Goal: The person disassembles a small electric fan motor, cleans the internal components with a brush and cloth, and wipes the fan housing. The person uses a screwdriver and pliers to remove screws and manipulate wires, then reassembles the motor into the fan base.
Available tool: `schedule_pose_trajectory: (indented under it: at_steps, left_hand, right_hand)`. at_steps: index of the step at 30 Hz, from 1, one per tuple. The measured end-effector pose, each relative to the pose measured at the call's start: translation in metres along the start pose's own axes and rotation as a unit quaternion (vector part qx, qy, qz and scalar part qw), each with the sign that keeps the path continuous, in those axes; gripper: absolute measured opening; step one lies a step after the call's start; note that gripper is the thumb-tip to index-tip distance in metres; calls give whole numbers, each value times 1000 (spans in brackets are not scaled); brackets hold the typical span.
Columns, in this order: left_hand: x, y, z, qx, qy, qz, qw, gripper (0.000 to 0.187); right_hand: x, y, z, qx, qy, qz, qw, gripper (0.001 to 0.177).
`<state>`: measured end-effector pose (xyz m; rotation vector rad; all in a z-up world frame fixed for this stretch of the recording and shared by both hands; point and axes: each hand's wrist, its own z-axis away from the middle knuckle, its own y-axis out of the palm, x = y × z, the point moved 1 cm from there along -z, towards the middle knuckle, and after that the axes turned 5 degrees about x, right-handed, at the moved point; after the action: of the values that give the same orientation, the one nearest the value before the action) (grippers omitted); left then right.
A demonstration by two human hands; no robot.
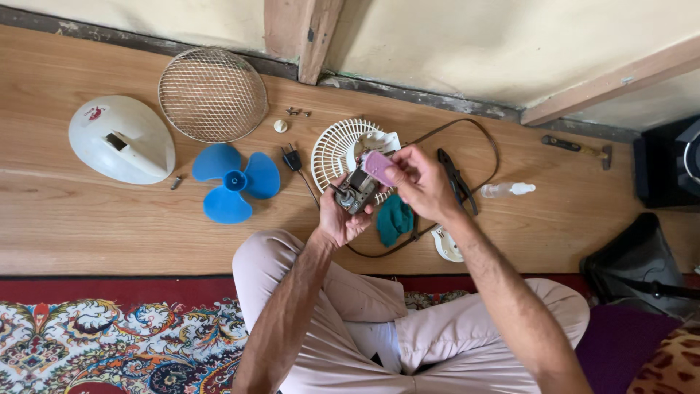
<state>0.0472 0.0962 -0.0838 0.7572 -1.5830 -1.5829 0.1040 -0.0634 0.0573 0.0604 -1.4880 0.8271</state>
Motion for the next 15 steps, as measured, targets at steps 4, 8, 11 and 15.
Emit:
schedule_pose_trajectory:
  at_steps: [4,8,11,15]
  left_hand:
    - [-1,-5,2,22,-13,-1,1000,63]
    - [-2,-9,3,4,-22,-12,1000,64]
    - [1,-12,2,6,-24,-32,999,64]
    - [-8,-9,-2,6,-27,-25,999,64]
  right_hand:
    - [-31,16,7,-36,-72,-10,997,28]
    - [-51,15,16,-64,-79,40,994,29]
    - [-62,11,25,-79,-87,66,991,30]
    - [-61,-1,33,-92,-87,93,988,31]
